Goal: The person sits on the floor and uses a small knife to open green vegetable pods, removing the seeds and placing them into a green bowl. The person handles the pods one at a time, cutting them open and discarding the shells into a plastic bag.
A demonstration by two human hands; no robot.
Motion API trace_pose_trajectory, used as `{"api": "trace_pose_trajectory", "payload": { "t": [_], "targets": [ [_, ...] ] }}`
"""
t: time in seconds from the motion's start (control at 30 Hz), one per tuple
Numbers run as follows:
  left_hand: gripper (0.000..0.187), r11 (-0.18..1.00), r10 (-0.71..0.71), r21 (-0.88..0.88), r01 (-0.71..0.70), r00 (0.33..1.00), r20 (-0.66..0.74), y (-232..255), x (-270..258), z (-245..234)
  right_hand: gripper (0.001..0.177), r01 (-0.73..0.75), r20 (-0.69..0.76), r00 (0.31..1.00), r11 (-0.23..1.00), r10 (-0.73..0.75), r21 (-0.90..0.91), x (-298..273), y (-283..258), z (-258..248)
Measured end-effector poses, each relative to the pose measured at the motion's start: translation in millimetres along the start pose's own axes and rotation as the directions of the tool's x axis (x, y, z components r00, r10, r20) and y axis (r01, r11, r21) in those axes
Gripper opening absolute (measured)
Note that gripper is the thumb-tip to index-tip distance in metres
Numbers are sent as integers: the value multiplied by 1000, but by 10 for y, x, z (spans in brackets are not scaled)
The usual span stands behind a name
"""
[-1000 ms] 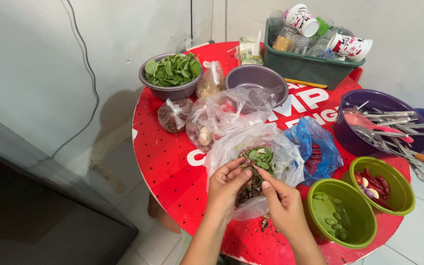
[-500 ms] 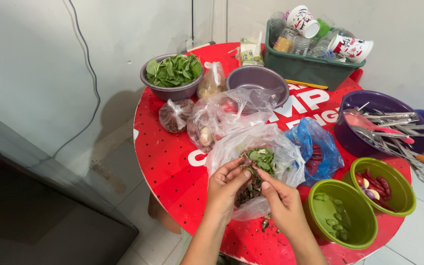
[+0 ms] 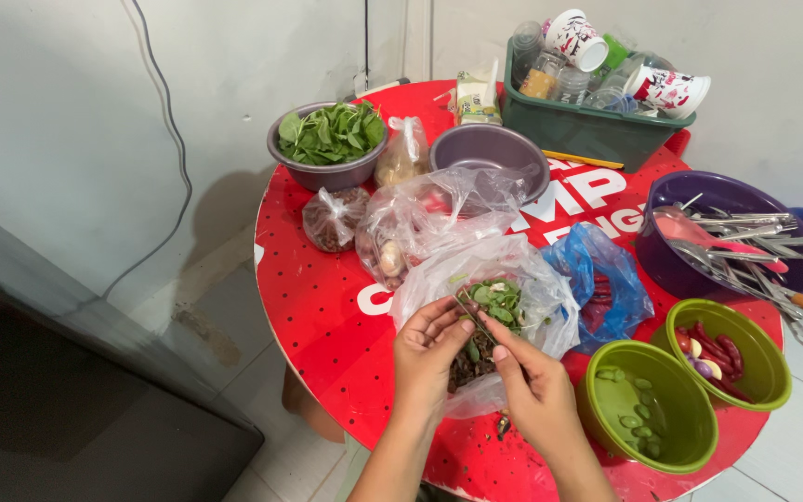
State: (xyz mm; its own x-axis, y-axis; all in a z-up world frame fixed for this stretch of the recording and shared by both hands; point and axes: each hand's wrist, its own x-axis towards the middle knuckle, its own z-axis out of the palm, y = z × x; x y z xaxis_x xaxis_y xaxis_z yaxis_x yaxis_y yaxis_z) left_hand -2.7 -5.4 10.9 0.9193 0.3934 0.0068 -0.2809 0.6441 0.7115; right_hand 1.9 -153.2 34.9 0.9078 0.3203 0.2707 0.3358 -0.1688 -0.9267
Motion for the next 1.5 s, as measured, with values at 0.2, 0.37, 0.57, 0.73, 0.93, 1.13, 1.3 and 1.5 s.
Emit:
{"api": "trace_pose_trajectory", "payload": {
  "t": [0.2,0.37,0.57,0.73,0.93,1.13,1.3,1.5],
  "targets": [
    [41,998,-21,-56,19,999,-30,-22,-2,-67,40,-46,-76,996,997,42,-55,81,149,-59],
    [41,997,11,75,-5,996,-85,-76,95,-260,33,-67,100,990,967,94,-247,288,415,-218],
    [43,997,-41,53,48,991,-128,-145,78,-421,23,24,110,994,893,28,-449,502,552,-212],
    [44,996,-20,80,28,994,-104,-108,68,-466,30,-37,6,999,925,42,-378,476,375,-142],
    [42,982,56,180,-50,998,-33,-179,62,-350,32,-155,35,985,952,170,-263,273,135,-171],
    [40,947,-87,317,51,991,103,-579,62,48,37,-210,-246,950,976,190,-55,-18,186,-557],
    [39,942,-156,335,18,908,388,-1175,-148,740,39,-253,-474,853,967,218,-11,-288,158,-1298],
    [32,845,-346,525,97,849,399,-1112,-27,920,37,-336,-501,796,936,340,103,-504,194,-1634]
  ]
}}
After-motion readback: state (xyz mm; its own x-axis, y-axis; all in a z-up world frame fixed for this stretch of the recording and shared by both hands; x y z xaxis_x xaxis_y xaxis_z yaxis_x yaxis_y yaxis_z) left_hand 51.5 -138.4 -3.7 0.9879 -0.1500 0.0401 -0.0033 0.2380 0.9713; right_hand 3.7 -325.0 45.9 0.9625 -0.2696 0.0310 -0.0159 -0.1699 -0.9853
